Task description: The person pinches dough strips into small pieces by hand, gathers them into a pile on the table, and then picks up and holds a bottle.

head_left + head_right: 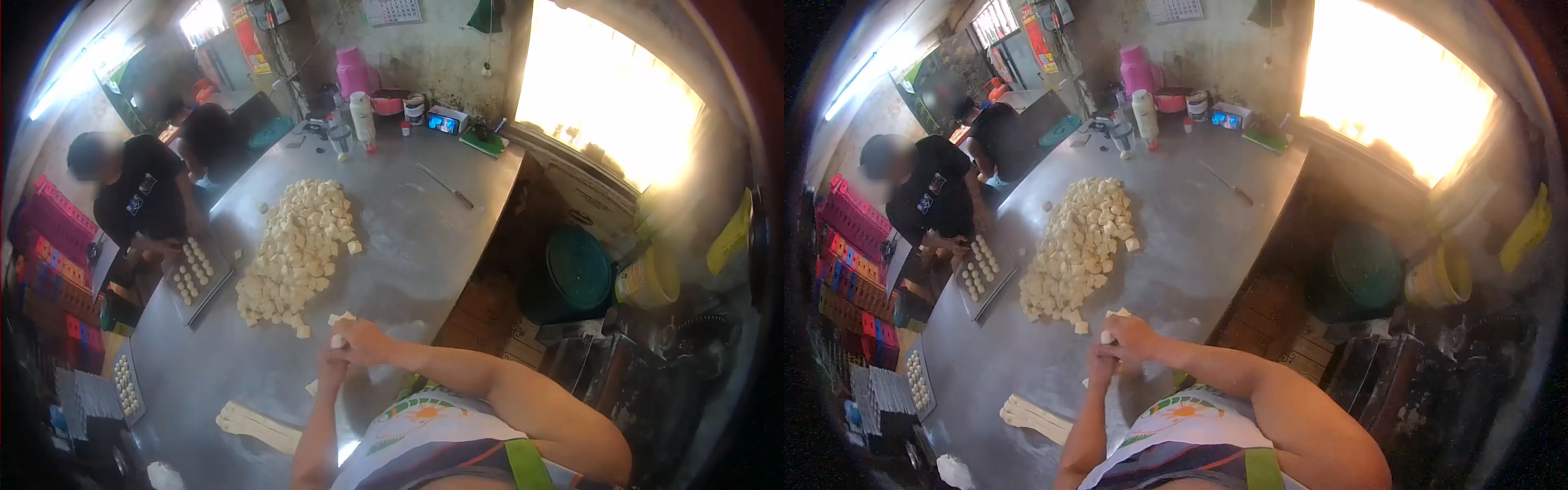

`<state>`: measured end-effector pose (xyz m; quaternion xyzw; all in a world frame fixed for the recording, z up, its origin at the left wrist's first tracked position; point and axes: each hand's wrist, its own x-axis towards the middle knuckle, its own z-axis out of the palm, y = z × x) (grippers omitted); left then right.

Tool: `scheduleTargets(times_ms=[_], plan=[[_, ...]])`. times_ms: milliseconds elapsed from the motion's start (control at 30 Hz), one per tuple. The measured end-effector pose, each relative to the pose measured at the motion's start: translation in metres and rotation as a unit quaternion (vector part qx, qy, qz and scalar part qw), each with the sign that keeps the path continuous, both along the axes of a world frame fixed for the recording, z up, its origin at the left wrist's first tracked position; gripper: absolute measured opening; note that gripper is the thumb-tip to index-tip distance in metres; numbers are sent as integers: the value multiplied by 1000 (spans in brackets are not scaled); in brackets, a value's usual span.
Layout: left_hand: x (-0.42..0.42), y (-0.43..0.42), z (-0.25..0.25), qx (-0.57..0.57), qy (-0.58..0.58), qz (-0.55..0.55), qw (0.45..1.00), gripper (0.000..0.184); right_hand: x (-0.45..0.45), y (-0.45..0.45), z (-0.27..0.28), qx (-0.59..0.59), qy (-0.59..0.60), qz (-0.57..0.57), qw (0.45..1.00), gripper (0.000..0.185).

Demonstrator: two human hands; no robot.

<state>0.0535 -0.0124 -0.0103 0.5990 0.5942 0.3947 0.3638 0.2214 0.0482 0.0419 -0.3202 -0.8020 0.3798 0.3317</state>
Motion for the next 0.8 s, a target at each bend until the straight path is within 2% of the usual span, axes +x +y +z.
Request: scheduleTargets(times_ms=[33,67,100,133,167,200,233,267,300,333,367,400,433,467,500,533,567,600,633,667,700,733,800], plan=[[7,-3,1,-1,2,3,1000,11,-1,0,-5,-15,-57,-56,997,37],[18,-9,12,-17,100,-1,995,12,2,6,-1,-16,-54,-53,997,37],[24,-15,23,-32,197,-7,980,16,7,19,4,-64,-157,-34,985,39],[23,-20,38,-30,201,-8,979,16,12,27,8,-110,-256,-17,960,40],[25,-25,52,-41,130,-45,990,15,20,30,-4,-109,-255,-21,961,40],[25,-30,58,-55,57,-79,994,31,26,30,-29,-76,-223,-57,970,40],[21,-30,57,-57,56,-77,994,31,27,28,-43,-41,-193,-89,976,40],[15,-24,55,-55,79,-40,995,38,24,25,-38,-40,-193,-86,977,40],[10,-21,52,-54,101,-4,993,46,20,20,-33,7,-140,-40,989,38],[10,-21,46,-53,100,-2,994,46,17,15,-28,56,-87,5,995,36],[9,-17,41,98,167,-5,981,53,11,12,-19,60,-88,4,994,36],[7,-9,36,247,229,-10,941,60,5,9,-10,12,-91,63,994,35],[5,-3,30,247,227,-14,942,60,1,3,-5,-43,-93,123,987,33],[1,-3,24,217,116,-12,969,54,-3,-4,-5,-51,-94,122,987,33],[-3,-4,20,188,6,-7,982,48,-8,-5,-3,-27,-33,99,994,32],[-6,-4,16,190,4,-8,982,48,-10,-2,0,3,26,74,997,31],[-7,-8,17,61,-53,15,997,40,-11,-6,4,2,25,72,997,31],[-7,-8,18,-69,-109,36,991,34,-11,-8,8,33,-7,15,999,33],[-4,-8,17,-70,-111,33,991,34,-10,-10,11,62,-38,-42,996,35],[4,-10,19,-82,0,5,997,28,-8,-7,9,61,-40,-42,996,35],[8,-15,22,-94,111,-21,989,23,-4,-2,4,-4,-106,-64,992,36],[7,-22,27,-93,111,-22,989,23,1,5,0,-66,-170,-89,979,37],[7,-30,39,93,57,-137,985,27,20,23,-12,-88,-210,-114,967,41]])
